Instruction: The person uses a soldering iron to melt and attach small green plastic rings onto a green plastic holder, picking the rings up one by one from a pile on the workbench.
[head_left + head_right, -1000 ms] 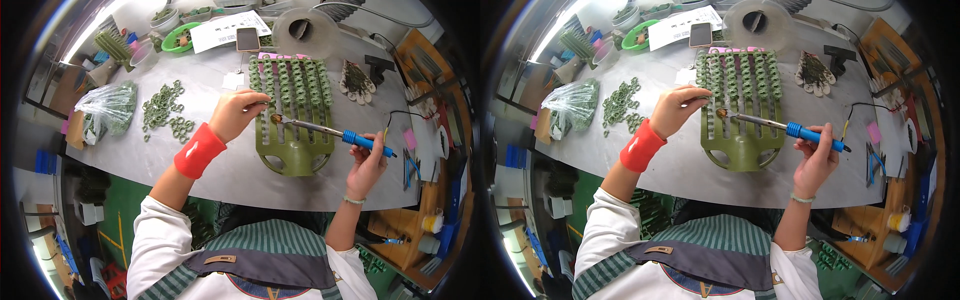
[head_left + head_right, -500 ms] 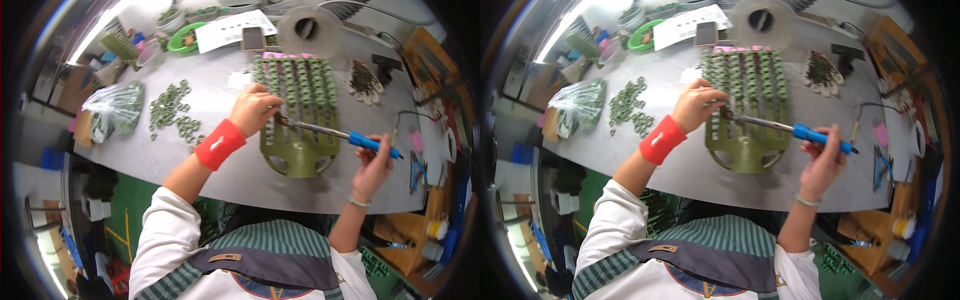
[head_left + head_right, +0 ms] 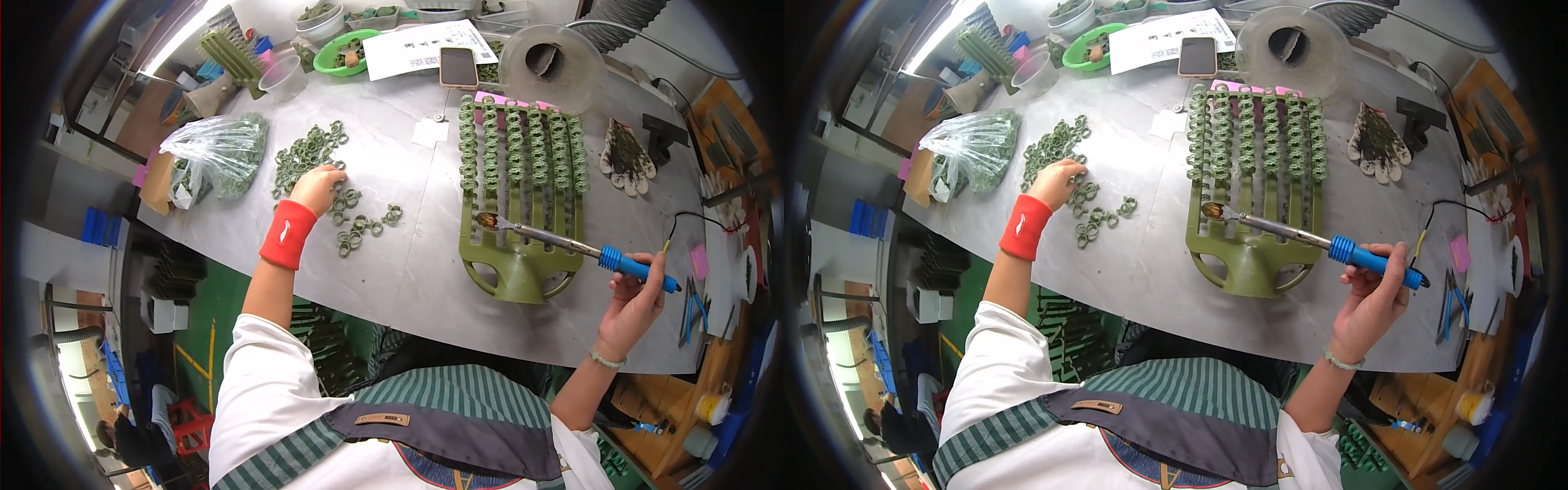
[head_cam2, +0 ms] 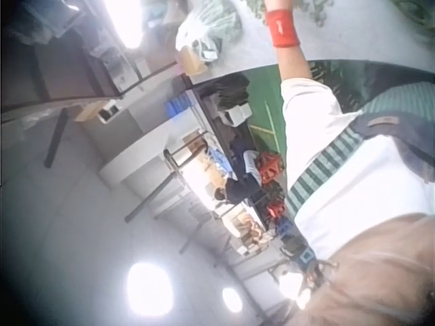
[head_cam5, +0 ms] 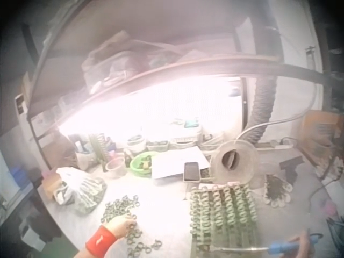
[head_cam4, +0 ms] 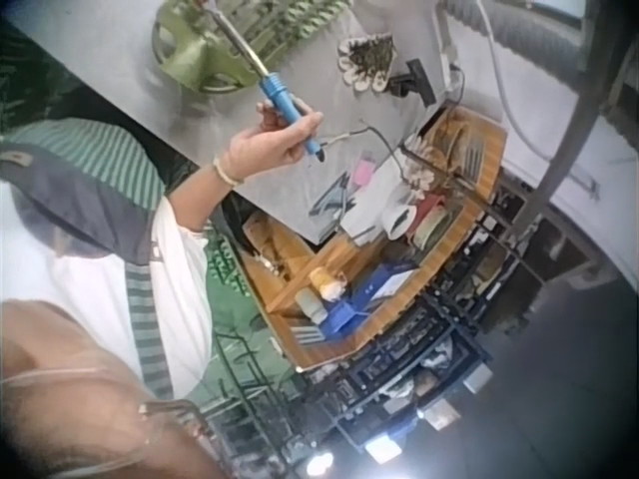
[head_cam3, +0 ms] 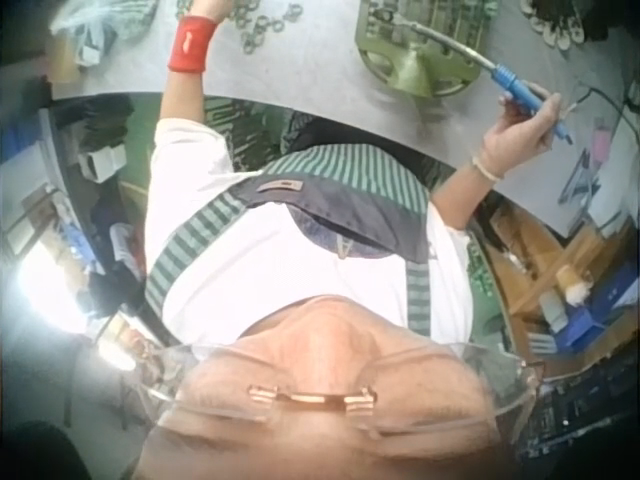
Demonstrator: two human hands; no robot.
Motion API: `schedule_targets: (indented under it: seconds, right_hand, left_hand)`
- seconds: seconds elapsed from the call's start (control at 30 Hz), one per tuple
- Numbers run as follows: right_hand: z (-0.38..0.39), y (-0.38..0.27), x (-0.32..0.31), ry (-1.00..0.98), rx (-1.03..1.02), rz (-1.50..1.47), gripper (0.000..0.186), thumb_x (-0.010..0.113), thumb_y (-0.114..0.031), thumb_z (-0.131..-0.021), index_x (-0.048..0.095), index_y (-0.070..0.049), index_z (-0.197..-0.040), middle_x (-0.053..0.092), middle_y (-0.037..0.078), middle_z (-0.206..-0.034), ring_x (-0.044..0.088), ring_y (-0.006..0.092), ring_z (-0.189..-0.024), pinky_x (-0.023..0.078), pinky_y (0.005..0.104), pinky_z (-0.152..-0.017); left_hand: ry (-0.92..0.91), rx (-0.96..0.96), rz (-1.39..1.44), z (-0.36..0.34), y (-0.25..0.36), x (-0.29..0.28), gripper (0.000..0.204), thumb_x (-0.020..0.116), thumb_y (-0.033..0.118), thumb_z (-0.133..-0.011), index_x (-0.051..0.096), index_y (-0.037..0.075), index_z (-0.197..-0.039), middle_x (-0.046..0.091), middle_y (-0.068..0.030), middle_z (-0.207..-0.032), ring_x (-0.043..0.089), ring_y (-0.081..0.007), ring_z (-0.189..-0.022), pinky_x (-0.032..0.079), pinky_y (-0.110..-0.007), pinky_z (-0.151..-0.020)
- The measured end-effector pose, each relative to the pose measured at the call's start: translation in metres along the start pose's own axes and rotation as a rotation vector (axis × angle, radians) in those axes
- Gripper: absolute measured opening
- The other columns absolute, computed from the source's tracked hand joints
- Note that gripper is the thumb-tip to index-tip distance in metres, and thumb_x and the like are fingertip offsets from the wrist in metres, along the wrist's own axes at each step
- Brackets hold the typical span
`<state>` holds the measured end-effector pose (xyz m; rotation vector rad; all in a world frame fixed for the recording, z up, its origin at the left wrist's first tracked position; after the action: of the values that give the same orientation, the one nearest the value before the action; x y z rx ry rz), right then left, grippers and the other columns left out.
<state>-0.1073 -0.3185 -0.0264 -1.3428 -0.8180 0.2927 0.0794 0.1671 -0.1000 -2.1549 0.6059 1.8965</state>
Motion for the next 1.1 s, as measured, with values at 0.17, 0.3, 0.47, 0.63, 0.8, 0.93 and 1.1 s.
schedule_targets:
  seconds: [0.17, 0.3, 0.47, 0.63, 0.8, 0.93, 1.1]
  right_hand:
    - [0.001, -0.003, -0.002, 0.006, -0.015, -0.006, 0.032, 0.061, -0.031, -0.093, 0.063, -0.001, -0.082, 0.066, 0.009, -0.076, 0.059, 0.0116, -0.052, 0.05, 0.0205, -0.049]
    - [-0.001, -0.007, -0.01, 0.033, -0.034, -0.004, 0.033, 0.062, -0.031, -0.093, 0.063, 0.0, -0.083, 0.066, 0.009, -0.077, 0.06, 0.0117, -0.053, 0.051, 0.0207, -0.049]
    - [-0.006, -0.014, -0.016, 0.073, -0.084, 0.008, 0.033, 0.062, -0.031, -0.093, 0.063, 0.0, -0.082, 0.065, 0.009, -0.076, 0.059, 0.0114, -0.053, 0.051, 0.0212, -0.049]
    - [-0.01, -0.016, -0.023, 0.109, -0.088, 0.011, 0.034, 0.062, -0.032, -0.093, 0.063, 0.0, -0.081, 0.064, 0.008, -0.071, 0.06, 0.0112, -0.052, 0.051, 0.0213, -0.049]
    - [-0.012, -0.013, -0.027, 0.112, -0.076, -0.011, 0.034, 0.063, -0.032, -0.092, 0.063, 0.0, -0.08, 0.063, 0.006, -0.065, 0.06, 0.0118, -0.051, 0.051, 0.0223, -0.048]
    - [-0.013, -0.012, -0.026, 0.139, -0.061, -0.014, 0.034, 0.063, -0.031, -0.092, 0.063, 0.0, -0.08, 0.062, 0.006, -0.064, 0.06, 0.0121, -0.05, 0.051, 0.0225, -0.048]
    - [-0.017, -0.009, -0.027, 0.114, -0.061, -0.035, 0.034, 0.064, -0.03, -0.092, 0.063, 0.0, -0.079, 0.059, 0.004, -0.062, 0.059, 0.0124, -0.05, 0.051, 0.0228, -0.048]
  left_hand:
    - [-0.057, -0.236, 0.044, -0.003, -0.014, -0.004, 0.018, 0.073, 0.008, -0.072, 0.063, 0.001, -0.085, 0.064, -0.0134, -0.087, 0.064, -0.0296, -0.078, 0.051, -0.037, -0.07]
    - [0.137, -0.297, 0.403, -0.019, 0.03, -0.026, 0.022, 0.076, 0.014, -0.079, 0.058, 0.001, -0.081, 0.059, -0.0028, -0.064, 0.054, -0.0116, -0.06, 0.047, -0.029, -0.059]
    - [0.107, -0.041, 0.953, -0.055, 0.149, -0.047, 0.016, 0.072, 0.007, -0.085, 0.057, 0.001, -0.086, 0.066, -0.0013, -0.091, 0.06, -0.0065, -0.083, 0.051, -0.022, -0.075]
    - [-0.078, -0.052, 1.274, -0.071, 0.204, -0.057, 0.014, 0.068, 0.004, -0.087, 0.062, 0.0, -0.099, 0.066, -0.002, -0.095, 0.062, -0.0074, -0.088, 0.051, -0.023, -0.082]
    - [-0.26, 0.014, 1.219, -0.078, 0.222, -0.047, 0.023, 0.064, 0.003, -0.09, 0.065, 0.003, -0.113, 0.066, -0.0014, -0.098, 0.062, -0.0083, -0.09, 0.051, -0.024, -0.085]
    - [-0.282, 0.101, 1.034, -0.082, 0.234, -0.036, 0.021, 0.063, 0.004, -0.091, 0.066, 0.002, -0.112, 0.066, -0.003, -0.105, 0.062, -0.0087, -0.094, 0.051, -0.025, -0.088]
    - [-0.363, -0.014, 1.194, -0.084, 0.233, -0.025, 0.021, 0.062, 0.004, -0.092, 0.066, 0.0, -0.113, 0.066, -0.0048, -0.107, 0.062, -0.0089, -0.095, 0.052, -0.025, -0.086]
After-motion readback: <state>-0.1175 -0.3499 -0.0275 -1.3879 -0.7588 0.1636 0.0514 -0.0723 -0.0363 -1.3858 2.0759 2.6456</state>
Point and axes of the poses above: each hand's wrist, its own z-axis away from the middle knuckle, its own x-axis out of the palm, y = z × x, the point moved 5 cm from there along -z, towards the middle knuckle
